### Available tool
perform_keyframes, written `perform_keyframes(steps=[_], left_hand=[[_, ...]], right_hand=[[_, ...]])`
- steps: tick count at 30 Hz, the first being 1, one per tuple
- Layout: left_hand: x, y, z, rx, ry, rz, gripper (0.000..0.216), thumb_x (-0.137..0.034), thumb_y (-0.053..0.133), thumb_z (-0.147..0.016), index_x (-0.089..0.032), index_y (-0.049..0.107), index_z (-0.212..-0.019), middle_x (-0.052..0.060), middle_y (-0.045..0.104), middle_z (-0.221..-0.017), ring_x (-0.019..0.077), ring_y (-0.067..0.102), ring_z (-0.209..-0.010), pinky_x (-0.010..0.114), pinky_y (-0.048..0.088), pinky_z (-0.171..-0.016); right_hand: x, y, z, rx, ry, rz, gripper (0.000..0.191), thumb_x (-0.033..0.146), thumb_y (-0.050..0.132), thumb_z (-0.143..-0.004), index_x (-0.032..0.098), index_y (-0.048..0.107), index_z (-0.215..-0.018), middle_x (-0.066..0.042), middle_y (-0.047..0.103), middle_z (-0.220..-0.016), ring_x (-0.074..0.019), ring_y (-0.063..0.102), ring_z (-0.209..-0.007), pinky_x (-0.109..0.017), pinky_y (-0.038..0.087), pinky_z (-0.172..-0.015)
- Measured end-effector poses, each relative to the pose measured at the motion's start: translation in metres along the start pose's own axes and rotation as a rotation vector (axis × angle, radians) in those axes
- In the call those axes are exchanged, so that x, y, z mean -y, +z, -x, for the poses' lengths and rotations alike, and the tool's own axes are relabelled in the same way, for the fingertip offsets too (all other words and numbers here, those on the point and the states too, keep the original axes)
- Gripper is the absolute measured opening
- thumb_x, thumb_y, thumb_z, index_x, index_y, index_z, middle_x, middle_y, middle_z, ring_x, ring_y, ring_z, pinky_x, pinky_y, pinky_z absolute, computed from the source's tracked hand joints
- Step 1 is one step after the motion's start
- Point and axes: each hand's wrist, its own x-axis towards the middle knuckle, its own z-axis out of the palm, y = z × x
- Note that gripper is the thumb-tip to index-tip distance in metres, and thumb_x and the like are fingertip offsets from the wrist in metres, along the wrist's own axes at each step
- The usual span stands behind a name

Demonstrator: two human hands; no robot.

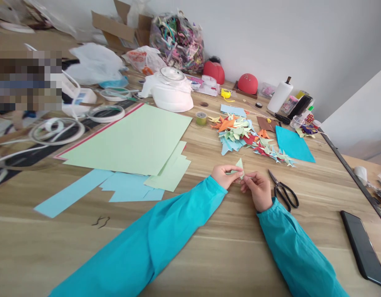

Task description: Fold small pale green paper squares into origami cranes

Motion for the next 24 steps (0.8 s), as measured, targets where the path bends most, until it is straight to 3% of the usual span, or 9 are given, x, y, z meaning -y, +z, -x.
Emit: perform_keyframes(steps=[7,24], left_hand=[[0.0010,-0.0058,-0.0020,0.054,0.033,-0.144,0.040,-0.025,0.076,-0.047,-0.010,0.069,-0.083,0.005,0.068,-0.066,0.0162,0.062,-0.062,0.027,0.051,-0.065],[0.0003,-0.0063,-0.0022,0.072,0.026,-0.134,0.043,-0.021,0.075,-0.047,-0.010,0.069,-0.088,0.005,0.068,-0.067,0.0159,0.062,-0.063,0.027,0.050,-0.066]], right_hand=[[0.0001,0.0001,-0.0014,-0.012,-0.007,-0.009,0.019,0.033,0.064,-0.071,0.015,0.057,-0.073,-0.001,0.064,-0.059,-0.0107,0.056,-0.044,-0.022,0.044,-0.041],[0.0001,0.0006,-0.0008,0.007,-0.018,0.000,0.018,0.033,0.063,-0.072,0.016,0.056,-0.073,0.000,0.063,-0.059,-0.0103,0.055,-0.045,-0.023,0.044,-0.042]])
